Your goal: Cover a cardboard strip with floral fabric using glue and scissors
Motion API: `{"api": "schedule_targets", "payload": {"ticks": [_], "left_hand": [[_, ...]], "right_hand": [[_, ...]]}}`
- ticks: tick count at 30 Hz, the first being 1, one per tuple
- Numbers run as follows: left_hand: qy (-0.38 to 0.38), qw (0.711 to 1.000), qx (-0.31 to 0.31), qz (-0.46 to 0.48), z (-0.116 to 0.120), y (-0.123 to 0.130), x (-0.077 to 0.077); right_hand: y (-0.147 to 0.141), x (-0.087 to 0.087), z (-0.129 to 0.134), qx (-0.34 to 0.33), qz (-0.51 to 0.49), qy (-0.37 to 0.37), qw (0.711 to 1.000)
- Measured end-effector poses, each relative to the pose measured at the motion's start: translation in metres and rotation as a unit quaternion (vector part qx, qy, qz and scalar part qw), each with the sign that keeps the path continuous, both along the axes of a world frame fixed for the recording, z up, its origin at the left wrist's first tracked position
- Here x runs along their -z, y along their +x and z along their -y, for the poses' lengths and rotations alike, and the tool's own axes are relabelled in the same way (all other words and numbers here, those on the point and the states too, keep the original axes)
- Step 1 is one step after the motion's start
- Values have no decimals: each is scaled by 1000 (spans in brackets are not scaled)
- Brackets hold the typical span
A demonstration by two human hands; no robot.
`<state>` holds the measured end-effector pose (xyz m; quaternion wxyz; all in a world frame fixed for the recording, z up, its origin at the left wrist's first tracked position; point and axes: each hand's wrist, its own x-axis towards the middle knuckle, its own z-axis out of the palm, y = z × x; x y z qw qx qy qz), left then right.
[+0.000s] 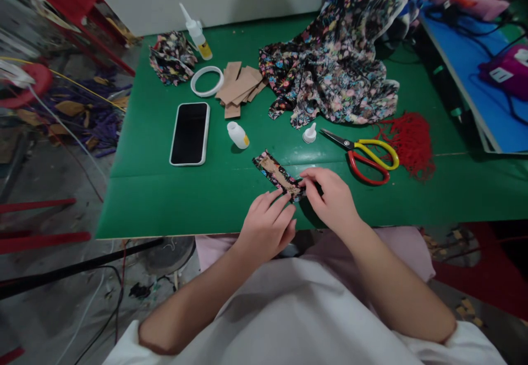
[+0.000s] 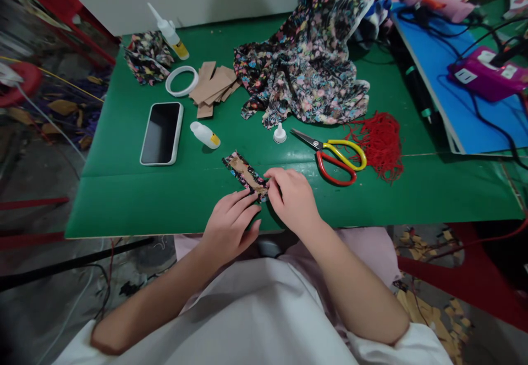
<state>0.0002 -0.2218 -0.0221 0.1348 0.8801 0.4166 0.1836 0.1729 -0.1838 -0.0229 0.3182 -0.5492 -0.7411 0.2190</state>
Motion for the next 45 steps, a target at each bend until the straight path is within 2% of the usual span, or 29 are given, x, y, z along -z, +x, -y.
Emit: {"api": "schedule_targets", "payload": {"ticks": [4, 8, 11, 17, 23, 26, 30, 33, 35, 38, 41, 45], "left_hand": [[-15, 999, -22, 40, 0, -3, -2], [-7, 997, -49, 62, -2, -8, -1], [8, 998, -30, 48, -4, -9, 1], [15, 1000, 17, -9, -8, -7, -2], [16, 999, 29, -28, -10, -6, -4], [2, 1000, -8, 28, -11, -8, -7], [-62, 989, -78, 113, -22, -14, -15], [-51, 983, -123, 130, -37, -23, -18], [-35, 984, -144, 100, -48, -31, -17], [-6, 992, -120, 40, -59, -41, -14], [24, 993, -111, 13, -62, -43, -10], [53, 991, -123, 13, -60, -39, -5]], "right_hand": [[2, -1, 0, 14, -34, -29, 999], [1, -1, 0, 10, -25, 4, 1000], [1, 0, 1, -13, -27, 28, 999], [1, 2, 1, -33, 8, 18, 999], [0, 2, 2, -42, 19, 29, 999], [-1, 1, 2, -41, 20, 36, 998], [-3, 0, 5, -38, 15, 47, 998], [-2, -3, 5, -44, 1, 42, 998], [0, -7, 1, -46, -2, 38, 998], [0, -15, -17, -72, 29, 21, 997], [-4, -21, -40, -105, 82, -19, 991], [-12, -19, -58, -93, 128, -33, 987]]}}
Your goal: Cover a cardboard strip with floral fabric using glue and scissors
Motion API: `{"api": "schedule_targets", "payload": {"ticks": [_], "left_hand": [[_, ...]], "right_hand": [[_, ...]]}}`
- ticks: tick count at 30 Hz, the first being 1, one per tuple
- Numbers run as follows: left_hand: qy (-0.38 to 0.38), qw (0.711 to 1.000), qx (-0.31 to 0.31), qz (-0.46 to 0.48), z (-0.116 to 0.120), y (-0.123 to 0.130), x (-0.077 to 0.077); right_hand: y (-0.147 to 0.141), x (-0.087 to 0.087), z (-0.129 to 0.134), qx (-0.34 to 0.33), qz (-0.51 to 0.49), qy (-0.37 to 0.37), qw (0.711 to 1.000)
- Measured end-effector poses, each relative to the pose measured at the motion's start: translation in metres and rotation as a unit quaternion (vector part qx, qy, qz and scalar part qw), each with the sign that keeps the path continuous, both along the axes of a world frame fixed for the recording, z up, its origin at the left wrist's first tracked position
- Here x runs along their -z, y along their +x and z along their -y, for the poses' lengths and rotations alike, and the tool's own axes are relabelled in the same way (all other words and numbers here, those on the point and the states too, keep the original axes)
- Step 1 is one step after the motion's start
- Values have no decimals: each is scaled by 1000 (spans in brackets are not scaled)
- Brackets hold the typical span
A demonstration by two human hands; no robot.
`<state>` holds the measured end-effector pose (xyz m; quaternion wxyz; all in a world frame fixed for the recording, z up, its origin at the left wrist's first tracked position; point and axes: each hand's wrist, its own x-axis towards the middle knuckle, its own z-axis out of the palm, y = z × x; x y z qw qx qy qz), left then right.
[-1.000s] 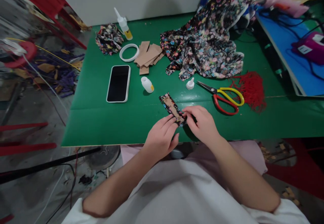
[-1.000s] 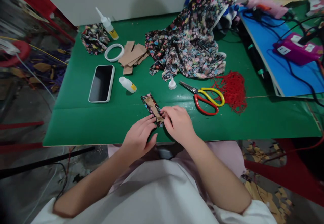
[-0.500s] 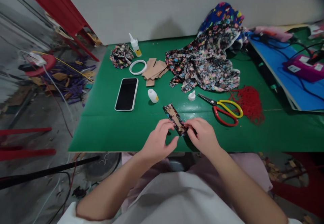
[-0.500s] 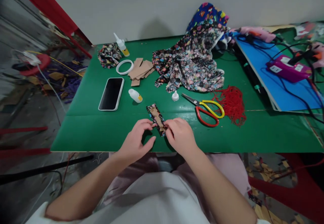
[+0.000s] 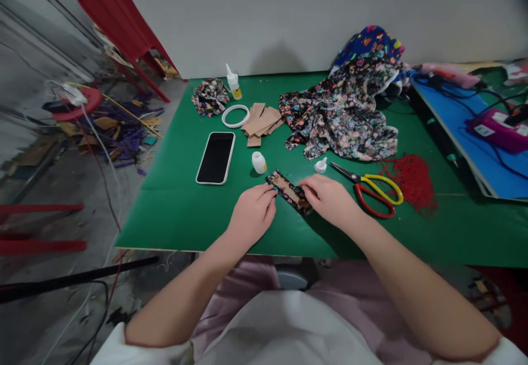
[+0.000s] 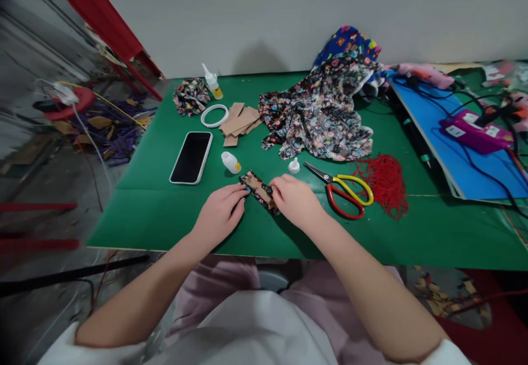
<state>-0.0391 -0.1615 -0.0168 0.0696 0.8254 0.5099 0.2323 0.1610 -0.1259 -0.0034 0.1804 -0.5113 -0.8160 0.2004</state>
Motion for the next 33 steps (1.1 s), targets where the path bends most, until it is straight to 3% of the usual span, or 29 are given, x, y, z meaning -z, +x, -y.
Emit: {"api": "schedule_targets", "payload": {"ticks": [4, 9, 12, 15, 20, 33], "left_hand": [[-8, 1000, 17, 6, 1, 2, 0], [-41, 992, 117, -17, -2, 0, -3], [-45, 988, 144, -16, -5, -2, -3], [-36, 989, 141, -6, -9, -6, -4], [-64, 990, 126, 11, -16, -7, -6], [-123, 984, 133, 8, -19, 4, -4]], "right_hand": [[-4, 4, 9, 2, -8, -15, 1000], [1, 1, 38, -12, -25, -33, 999], [9, 1, 45, -22, -35, -18, 999], [16, 6, 40, 4, -33, 17, 999], [16, 12, 28, -17, -16, 71, 997], [13, 16, 21, -50, 91, 88, 991]]}}
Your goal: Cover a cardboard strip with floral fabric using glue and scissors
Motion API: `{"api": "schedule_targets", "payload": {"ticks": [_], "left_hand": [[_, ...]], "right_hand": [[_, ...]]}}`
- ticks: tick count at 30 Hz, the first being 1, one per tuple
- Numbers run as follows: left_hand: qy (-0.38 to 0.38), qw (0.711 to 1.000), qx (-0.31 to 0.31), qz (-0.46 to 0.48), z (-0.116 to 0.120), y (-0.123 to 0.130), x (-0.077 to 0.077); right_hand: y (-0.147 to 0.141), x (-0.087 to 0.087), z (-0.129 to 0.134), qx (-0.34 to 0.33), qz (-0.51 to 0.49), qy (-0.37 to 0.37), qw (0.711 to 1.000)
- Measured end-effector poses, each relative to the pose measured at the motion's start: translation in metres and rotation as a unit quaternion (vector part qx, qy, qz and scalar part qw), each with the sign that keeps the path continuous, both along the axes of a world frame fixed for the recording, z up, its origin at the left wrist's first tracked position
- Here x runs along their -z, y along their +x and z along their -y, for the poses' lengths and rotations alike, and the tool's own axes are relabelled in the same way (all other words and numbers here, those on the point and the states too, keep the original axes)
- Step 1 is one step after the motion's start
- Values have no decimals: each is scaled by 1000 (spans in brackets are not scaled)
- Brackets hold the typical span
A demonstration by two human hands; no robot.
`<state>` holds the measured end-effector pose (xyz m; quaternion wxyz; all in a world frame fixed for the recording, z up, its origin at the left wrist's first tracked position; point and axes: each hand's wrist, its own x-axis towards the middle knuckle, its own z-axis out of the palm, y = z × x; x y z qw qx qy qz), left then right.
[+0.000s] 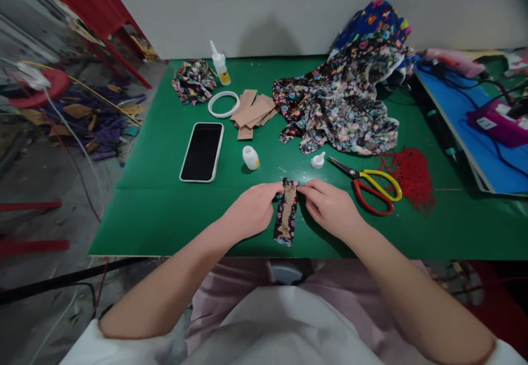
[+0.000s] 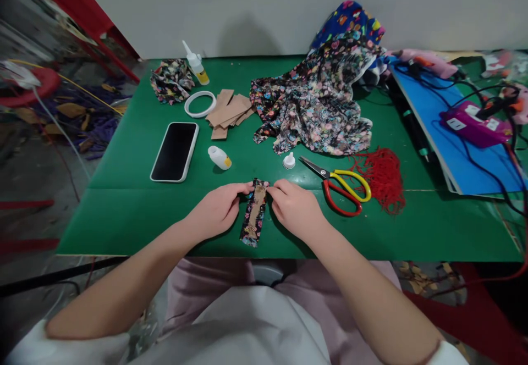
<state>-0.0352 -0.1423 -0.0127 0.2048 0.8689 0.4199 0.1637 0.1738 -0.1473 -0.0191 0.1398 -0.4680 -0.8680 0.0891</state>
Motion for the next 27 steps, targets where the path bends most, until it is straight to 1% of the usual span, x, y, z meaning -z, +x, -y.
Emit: {"api": "schedule_targets", "payload": {"ticks": [3, 5, 7, 9, 11, 12, 14, 17, 20, 22, 24, 25, 27], "left_hand": [[-4, 1000, 1, -9, 0, 0, 0], [-2, 1000, 4, -9, 0, 0, 0], [1, 1000, 5, -2, 0, 0, 1], [4, 1000, 1, 5, 0, 0, 3], [8, 1000, -7, 6, 0, 0, 4], [11, 1000, -8, 6, 0, 1, 5], [21, 1000, -7, 8, 1, 2, 6], [25, 1000, -8, 8, 2, 2, 7], [25, 1000, -10, 2, 2, 2, 6], [34, 999, -7, 3, 3, 3, 6], [50, 999, -3, 7, 3, 3, 7], [60, 998, -2, 9, 3, 4, 7], [77, 997, 0, 14, 3, 4, 8]], "right_hand": [[-4, -4, -2, -7, 39, 1, 999], [-4, -6, -5, -6, 34, -18, 999], [-2, -7, -10, 6, -12, -53, 999], [1, -6, -13, 34, -86, -87, 992], [5, -4, -13, 61, -147, -95, 983], [6, -2, -11, 63, -159, -88, 981], [6, 0, -5, 43, -145, -59, 987], [2, 2, 3, 2, -74, -10, 997], [-4, 1, 6, -8, -5, 18, 1000], [-6, 0, 5, -10, 24, 26, 999], [-6, 0, 4, -7, 15, 25, 1000], [-5, 1, 3, -4, -9, 17, 1000], [-2, 3, 2, 9, -88, -10, 996]]}}
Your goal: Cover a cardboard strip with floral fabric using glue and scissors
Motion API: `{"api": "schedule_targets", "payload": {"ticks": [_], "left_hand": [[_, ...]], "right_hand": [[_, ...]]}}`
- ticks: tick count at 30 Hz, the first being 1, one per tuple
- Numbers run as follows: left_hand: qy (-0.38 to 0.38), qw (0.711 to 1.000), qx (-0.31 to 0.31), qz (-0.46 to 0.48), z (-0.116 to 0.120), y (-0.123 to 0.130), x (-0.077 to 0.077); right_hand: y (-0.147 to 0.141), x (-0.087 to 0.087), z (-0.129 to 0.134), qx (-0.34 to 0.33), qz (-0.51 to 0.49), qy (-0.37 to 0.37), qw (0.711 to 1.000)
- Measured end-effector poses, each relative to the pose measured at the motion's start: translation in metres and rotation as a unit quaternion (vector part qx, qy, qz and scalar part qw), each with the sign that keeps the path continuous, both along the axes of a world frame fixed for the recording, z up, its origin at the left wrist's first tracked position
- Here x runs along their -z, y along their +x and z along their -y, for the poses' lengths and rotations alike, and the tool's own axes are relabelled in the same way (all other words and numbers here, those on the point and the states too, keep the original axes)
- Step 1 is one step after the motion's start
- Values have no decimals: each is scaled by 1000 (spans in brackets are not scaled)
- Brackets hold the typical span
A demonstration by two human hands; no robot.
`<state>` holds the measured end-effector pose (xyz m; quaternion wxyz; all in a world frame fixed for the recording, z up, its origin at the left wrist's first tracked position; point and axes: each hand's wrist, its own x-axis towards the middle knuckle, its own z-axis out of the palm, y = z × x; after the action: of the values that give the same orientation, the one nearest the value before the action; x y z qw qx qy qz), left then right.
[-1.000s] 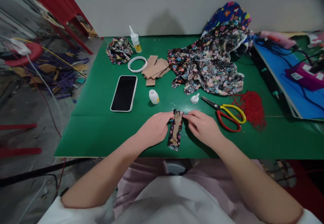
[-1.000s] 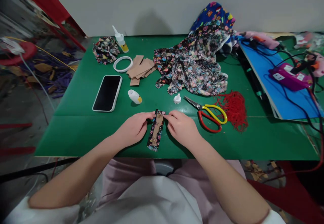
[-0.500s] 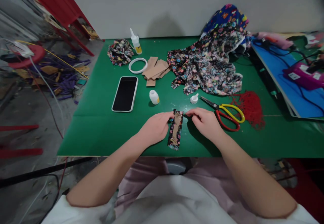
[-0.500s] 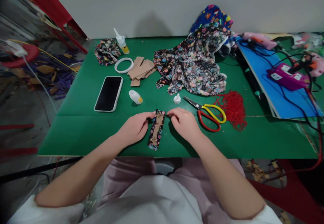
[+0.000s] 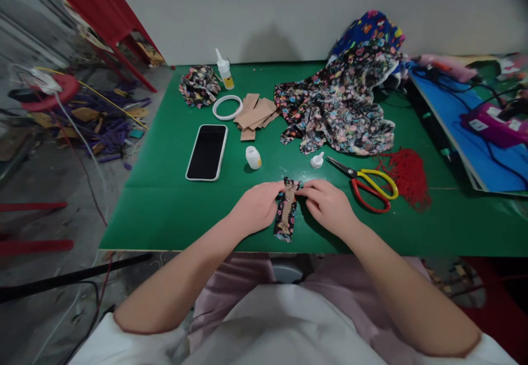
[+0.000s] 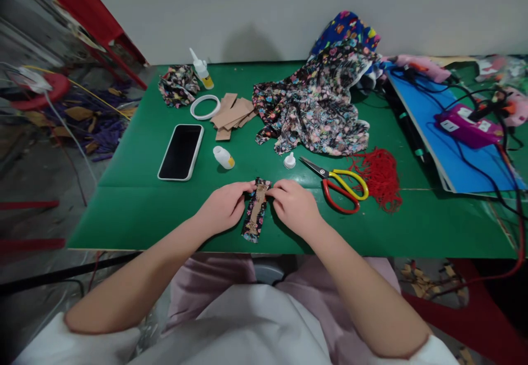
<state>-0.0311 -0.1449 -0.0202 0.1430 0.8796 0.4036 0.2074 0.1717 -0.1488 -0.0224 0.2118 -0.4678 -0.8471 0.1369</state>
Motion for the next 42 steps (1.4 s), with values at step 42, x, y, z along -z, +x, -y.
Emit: {"api": "schedule_targets", "payload": {"ticks": [42], "left_hand": [[2, 1000, 21, -21, 2, 3, 0]], "right_hand": [[-2, 3, -1, 15, 65, 48, 997]]}}
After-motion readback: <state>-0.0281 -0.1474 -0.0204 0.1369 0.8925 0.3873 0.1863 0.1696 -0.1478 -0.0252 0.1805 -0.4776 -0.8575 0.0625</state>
